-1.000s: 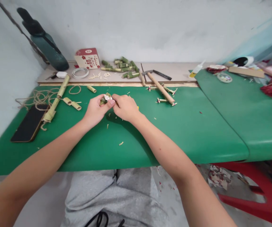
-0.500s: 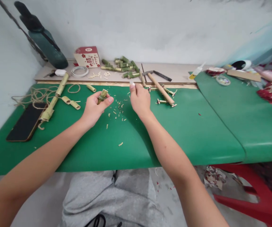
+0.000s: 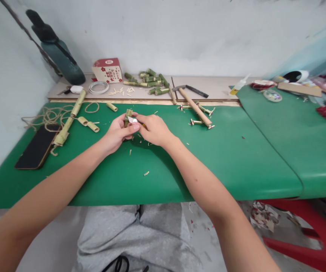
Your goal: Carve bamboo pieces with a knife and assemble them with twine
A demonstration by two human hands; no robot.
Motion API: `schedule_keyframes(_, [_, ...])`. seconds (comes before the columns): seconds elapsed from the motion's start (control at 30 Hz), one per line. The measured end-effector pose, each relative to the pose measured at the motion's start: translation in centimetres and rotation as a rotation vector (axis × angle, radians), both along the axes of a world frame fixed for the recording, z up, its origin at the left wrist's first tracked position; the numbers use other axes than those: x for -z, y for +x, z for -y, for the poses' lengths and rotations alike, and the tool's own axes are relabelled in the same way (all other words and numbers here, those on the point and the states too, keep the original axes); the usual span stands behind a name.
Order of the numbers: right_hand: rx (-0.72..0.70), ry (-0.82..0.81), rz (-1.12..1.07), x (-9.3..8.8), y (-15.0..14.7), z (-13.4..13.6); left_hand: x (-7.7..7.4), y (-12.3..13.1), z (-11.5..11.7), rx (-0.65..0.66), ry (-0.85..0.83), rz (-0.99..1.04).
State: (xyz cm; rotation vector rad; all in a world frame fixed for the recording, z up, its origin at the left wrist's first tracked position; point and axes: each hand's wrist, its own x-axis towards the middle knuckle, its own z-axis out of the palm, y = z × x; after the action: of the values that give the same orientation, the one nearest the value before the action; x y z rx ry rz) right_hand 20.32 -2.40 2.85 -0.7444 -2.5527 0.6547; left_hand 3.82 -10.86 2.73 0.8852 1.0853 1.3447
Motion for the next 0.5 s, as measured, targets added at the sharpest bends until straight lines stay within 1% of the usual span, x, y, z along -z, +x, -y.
schedule_keyframes(0.07, [-0.024, -0.003, 0.011, -0.1, -0.1, 0.2, 0.2, -0.1, -0.1, 0.013, 0.009, -0.008])
schedule_keyframes(0.2, [-0.02, 0.013, 0.014, -0.1, -0.1, 0.2, 0.6, -0.2, -0.2, 0.065, 0.063, -0.071])
schedule_keyframes(0.27, [0.002, 0.035, 0.022, -0.1, -0.1, 0.1, 0.7, -0.1, -0.4, 0.049, 0.111, -0.128])
schedule_keyframes(0.37, [0.077, 0.081, 0.022, 0.1, -0.3, 0.4, 0.5, 0.1, -0.5, -0.014, 0.162, -0.193])
schedule_keyframes(0.5, [0.256, 0.099, -0.032, 0.4, -1.7, 1.4, -0.1, 0.3, -0.9, -0.092, 0.159, -0.199])
